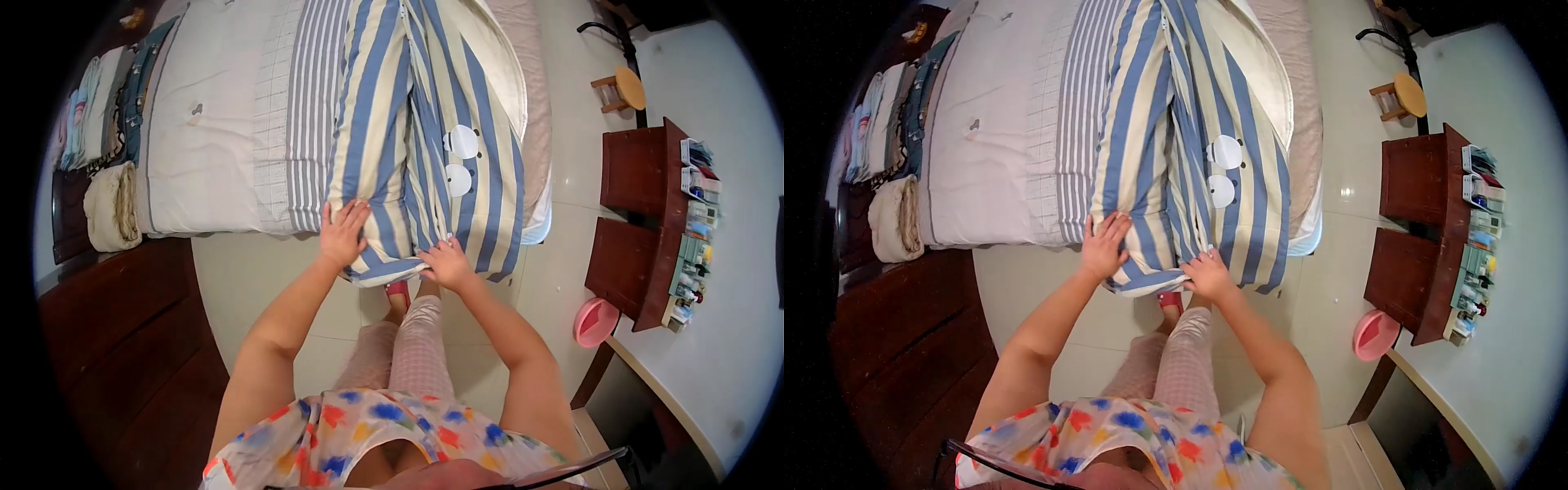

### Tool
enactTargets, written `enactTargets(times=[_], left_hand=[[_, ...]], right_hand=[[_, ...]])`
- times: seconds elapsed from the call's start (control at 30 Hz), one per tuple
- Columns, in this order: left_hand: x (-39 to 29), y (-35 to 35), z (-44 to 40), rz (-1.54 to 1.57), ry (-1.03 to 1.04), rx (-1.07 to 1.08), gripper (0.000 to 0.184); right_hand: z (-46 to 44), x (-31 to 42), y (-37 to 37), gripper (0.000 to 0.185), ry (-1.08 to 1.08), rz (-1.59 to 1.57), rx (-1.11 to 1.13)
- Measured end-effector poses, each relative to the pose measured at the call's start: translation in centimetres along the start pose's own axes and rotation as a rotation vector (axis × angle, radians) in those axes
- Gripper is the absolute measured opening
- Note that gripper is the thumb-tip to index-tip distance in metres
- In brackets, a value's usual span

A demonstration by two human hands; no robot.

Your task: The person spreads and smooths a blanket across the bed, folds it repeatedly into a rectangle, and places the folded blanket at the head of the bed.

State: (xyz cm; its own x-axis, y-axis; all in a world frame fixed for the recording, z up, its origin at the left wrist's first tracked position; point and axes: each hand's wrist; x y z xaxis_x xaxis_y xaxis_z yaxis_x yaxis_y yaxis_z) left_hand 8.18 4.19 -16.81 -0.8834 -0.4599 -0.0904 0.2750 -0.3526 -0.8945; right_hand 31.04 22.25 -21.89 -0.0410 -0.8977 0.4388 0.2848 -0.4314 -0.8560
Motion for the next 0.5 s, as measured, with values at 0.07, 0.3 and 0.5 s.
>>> enactTargets(times=[0.07, 0.3, 0.5], left_hand=[[2.8, 1.9, 0.8, -0.014, -0.122, -0.003, 0.062], [4.1, 0.9, 2.3, 0.018, -0.239, 0.21, 0.06], [-1.3, -4.6, 5.5, 0.191, -0.147, 0.29, 0.062]], right_hand=[[0.5, 0.0, 0.9, 0.054, -0.014, 0.034, 0.006], [-0.3, 3.8, 0.4, 0.065, 0.104, -0.025, 0.002], [3.1, 7.7, -9.3, 0.067, 0.133, -0.206, -0.214]])
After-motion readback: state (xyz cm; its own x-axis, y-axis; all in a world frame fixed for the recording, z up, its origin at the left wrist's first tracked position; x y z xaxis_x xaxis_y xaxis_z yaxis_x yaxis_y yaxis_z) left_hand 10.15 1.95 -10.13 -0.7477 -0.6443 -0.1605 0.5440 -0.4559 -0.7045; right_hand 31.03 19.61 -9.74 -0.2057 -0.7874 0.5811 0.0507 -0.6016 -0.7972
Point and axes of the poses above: each hand's wrist, its own z-axis away from the middle knuckle, its own y-axis out of the palm, x = y × z, and after that the axes turned 9 degrees about x, right-handed
